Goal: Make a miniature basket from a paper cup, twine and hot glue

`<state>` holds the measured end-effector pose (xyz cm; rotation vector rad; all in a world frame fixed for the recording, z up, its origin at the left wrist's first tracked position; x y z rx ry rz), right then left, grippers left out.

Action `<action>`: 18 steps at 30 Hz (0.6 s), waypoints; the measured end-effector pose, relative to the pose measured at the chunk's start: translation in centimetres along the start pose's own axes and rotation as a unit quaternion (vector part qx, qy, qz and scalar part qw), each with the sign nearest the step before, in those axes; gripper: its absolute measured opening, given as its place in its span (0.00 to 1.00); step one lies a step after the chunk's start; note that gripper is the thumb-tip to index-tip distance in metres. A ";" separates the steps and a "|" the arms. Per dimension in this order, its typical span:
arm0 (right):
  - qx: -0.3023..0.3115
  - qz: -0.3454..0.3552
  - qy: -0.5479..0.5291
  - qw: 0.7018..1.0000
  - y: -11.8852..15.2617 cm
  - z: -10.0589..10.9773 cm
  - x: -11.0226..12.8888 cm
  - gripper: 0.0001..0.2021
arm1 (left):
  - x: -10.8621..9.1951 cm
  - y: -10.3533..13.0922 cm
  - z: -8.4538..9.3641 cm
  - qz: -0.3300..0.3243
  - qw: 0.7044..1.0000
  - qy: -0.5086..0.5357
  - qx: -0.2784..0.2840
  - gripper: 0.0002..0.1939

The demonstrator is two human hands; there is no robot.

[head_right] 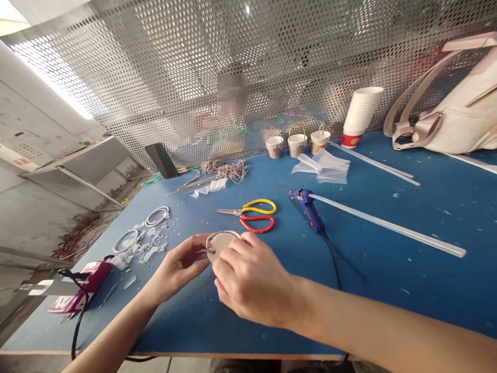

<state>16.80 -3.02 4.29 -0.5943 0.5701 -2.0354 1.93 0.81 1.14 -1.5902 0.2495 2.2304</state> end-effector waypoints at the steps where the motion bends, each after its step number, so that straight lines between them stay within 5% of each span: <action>1: 0.004 -0.009 0.007 1.000 0.3 -0.5 0.2 0.08 | 0.0 0.1 -0.2 0.005 1.000 -0.003 -0.012 0.08; 7: -0.026 -0.047 0.004 0.999 1.4 -1.8 -0.3 0.10 | -0.6 1.2 -1.2 -0.004 0.995 -0.070 -0.076 0.04; 18: -0.045 -0.057 -0.029 0.997 2.1 -1.7 -0.8 0.10 | -1.8 0.6 -1.1 -0.034 0.984 -0.159 -0.070 0.08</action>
Point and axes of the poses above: each hand's wrist, its own y-axis away from the middle knuckle, its own z-axis out of the back of the hand, x = y × z, the point moved 6 cm from there along -y, towards the middle knuckle
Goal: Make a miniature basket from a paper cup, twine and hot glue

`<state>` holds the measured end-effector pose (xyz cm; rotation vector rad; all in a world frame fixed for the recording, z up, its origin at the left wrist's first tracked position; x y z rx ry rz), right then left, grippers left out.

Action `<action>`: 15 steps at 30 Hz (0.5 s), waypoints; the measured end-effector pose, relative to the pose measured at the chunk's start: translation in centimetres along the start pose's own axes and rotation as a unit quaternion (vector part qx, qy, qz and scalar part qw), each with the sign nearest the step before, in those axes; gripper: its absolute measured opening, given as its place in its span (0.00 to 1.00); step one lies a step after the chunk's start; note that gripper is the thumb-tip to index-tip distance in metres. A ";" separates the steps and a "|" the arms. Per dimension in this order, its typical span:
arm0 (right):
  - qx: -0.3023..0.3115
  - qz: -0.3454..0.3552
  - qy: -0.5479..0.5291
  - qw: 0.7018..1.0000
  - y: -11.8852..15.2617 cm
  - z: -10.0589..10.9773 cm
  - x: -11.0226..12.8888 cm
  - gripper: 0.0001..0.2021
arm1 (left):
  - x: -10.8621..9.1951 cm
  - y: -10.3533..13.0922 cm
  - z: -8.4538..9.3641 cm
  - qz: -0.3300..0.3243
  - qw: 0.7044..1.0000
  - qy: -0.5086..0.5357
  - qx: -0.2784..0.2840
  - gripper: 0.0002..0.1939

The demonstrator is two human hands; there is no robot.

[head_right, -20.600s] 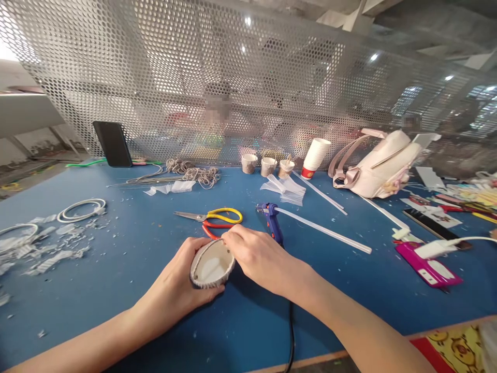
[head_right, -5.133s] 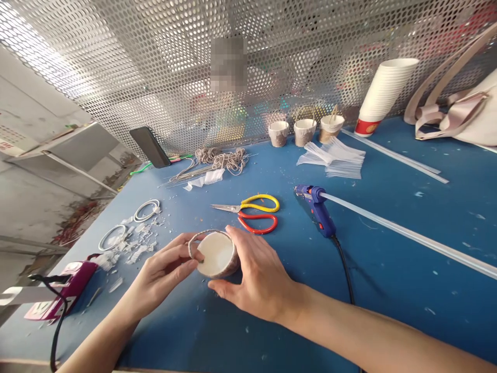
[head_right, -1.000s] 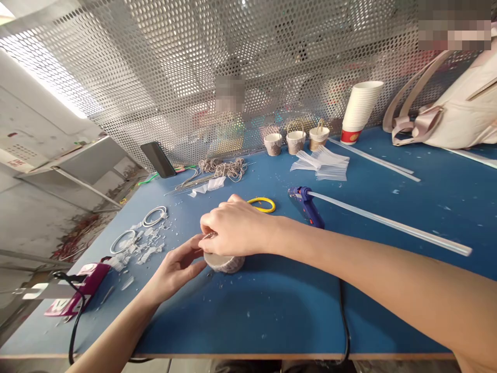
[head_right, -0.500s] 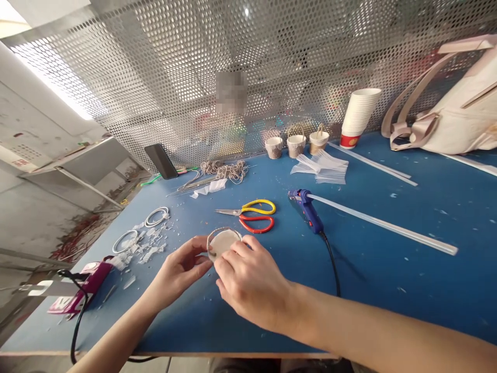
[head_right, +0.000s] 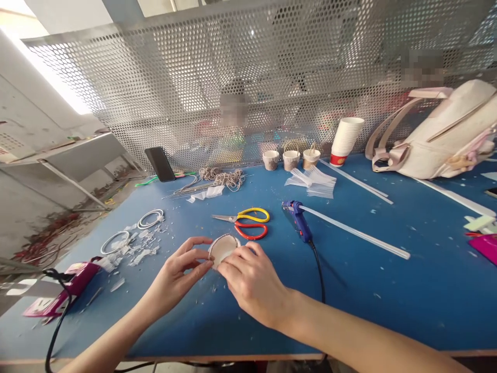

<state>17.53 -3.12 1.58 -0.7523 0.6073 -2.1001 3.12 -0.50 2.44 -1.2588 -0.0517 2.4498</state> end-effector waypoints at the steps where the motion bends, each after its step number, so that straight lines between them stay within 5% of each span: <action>1: -0.001 -0.001 -0.002 1.000 0.0 0.0 0.0 0.10 | 0.1 0.0 -0.1 0.006 1.000 0.005 0.002 0.09; 15: -0.035 -0.023 -0.010 0.999 0.1 0.3 0.1 0.09 | 0.4 1.0 -0.7 0.026 0.998 0.036 -0.041 0.11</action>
Point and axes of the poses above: each hand's wrist, its own y-axis away from the middle knuckle, its own z-axis out of the back of the hand, x = y × z, the point moved 6 cm from there along -y, towards the middle knuckle
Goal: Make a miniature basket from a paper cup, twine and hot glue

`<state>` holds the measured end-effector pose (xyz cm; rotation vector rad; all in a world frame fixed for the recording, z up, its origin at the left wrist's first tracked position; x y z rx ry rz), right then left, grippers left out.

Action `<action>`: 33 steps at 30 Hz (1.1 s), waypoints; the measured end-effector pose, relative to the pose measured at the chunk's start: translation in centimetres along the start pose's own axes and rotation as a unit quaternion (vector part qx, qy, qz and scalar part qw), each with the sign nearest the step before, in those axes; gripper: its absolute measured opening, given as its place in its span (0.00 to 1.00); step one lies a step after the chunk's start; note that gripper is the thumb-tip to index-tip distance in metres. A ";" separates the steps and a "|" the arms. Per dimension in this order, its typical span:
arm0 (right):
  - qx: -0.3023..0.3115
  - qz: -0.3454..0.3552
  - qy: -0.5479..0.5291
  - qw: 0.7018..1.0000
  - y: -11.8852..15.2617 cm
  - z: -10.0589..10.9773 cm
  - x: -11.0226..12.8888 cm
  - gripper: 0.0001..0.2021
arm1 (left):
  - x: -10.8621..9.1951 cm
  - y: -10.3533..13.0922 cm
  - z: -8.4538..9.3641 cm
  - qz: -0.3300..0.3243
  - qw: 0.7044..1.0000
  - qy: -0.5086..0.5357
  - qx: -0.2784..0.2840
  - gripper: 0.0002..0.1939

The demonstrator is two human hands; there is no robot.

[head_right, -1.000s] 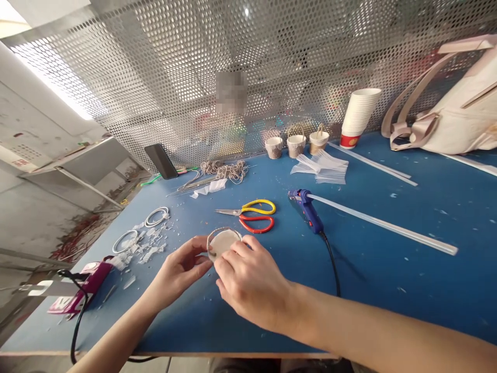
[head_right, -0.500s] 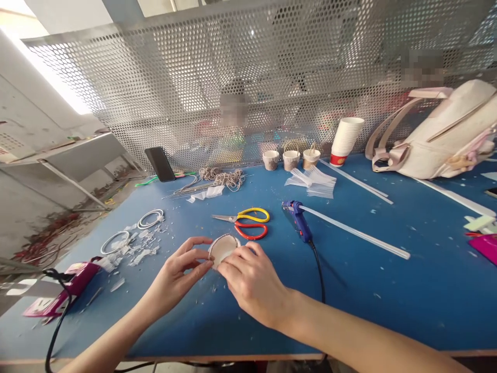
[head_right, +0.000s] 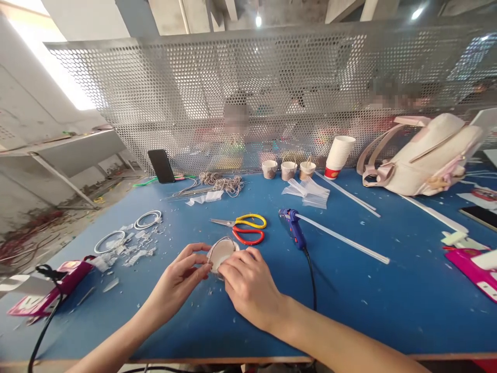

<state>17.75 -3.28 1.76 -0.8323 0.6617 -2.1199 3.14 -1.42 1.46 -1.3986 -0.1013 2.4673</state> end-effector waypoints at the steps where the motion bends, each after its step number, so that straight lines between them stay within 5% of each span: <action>1: -0.003 -0.001 -0.008 1.000 0.1 0.1 -0.1 0.09 | -0.1 0.2 -0.2 -0.004 1.000 0.005 0.004 0.09; 3: -0.013 -0.006 -0.030 0.999 0.2 0.4 -0.4 0.10 | -0.2 0.5 -0.6 -0.010 0.999 0.028 0.011 0.07; 10: -0.061 -0.043 -0.103 0.992 0.2 1.7 -2.6 0.11 | 1.5 -0.6 -1.2 0.078 0.996 0.047 0.019 0.37; 13: -0.047 -0.063 -0.125 0.989 0.1 1.3 -3.5 0.10 | 1.3 -1.6 -2.1 0.029 0.991 0.109 0.069 0.31; 17: -0.061 -0.129 -0.152 0.978 0.2 0.7 -5.0 0.10 | 1.9 -2.1 -2.2 0.023 0.989 0.144 0.012 0.22; 25: -0.032 -0.309 -0.380 0.871 0.0 -1.9 -6.1 0.16 | 2.1 -1.9 -2.2 0.004 0.995 -0.003 -0.097 0.32; 33: -0.017 -0.271 -0.337 0.901 -1.4 -1.9 -7.0 0.09 | 2.0 -1.5 -2.2 -0.022 0.997 -0.023 -0.077 0.29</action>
Point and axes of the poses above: each hand's wrist, its own y-axis away from the middle knuckle, its own z-axis out of the back of the hand, x = y × z, the point moved 6 cm from there along -y, towards the middle knuckle
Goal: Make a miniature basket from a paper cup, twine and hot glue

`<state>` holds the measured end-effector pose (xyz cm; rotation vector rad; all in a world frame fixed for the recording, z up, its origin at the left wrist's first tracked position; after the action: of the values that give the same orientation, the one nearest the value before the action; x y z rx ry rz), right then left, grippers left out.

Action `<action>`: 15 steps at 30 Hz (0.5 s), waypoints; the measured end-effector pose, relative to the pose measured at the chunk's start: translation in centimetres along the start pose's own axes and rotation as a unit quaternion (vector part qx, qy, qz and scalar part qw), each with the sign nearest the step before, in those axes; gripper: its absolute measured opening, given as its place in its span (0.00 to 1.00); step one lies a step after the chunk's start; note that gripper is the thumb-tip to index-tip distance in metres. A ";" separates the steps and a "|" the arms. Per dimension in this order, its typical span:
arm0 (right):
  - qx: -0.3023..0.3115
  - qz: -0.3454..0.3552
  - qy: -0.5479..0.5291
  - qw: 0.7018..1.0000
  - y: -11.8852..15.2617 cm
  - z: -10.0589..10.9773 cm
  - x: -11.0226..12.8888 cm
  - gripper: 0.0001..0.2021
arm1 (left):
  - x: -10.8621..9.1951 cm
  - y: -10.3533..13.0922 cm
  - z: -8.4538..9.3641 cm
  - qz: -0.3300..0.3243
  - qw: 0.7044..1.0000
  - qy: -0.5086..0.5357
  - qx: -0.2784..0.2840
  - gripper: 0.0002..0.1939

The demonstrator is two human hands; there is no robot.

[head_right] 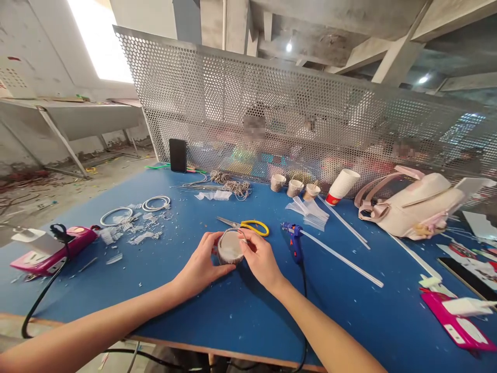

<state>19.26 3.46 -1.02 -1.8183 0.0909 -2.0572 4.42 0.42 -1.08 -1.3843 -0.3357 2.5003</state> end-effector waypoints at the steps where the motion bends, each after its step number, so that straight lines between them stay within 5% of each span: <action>1: 0.006 0.000 0.001 1.000 -0.1 0.1 0.0 0.08 | 0.1 0.0 0.0 -0.001 1.000 0.011 0.011 0.29; 9: 0.042 -0.018 -0.035 0.998 -0.2 0.0 0.5 0.13 | 0.2 -0.6 -0.8 0.023 0.975 0.169 0.144 0.31; 15: 0.002 -0.041 -0.115 0.992 -0.2 1.0 0.3 0.14 | 0.2 -1.9 -0.6 0.038 0.978 0.170 0.118 0.30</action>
<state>20.16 3.76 -0.49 -2.0740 -0.0524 -1.8810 4.99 2.31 -0.94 -1.7075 0.0844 2.2130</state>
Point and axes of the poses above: each hand's wrist, its own y-axis away from the middle knuckle, its own z-axis out of the back of the hand, x = y × z, the point moved 6 cm from there along -y, towards the middle knuckle
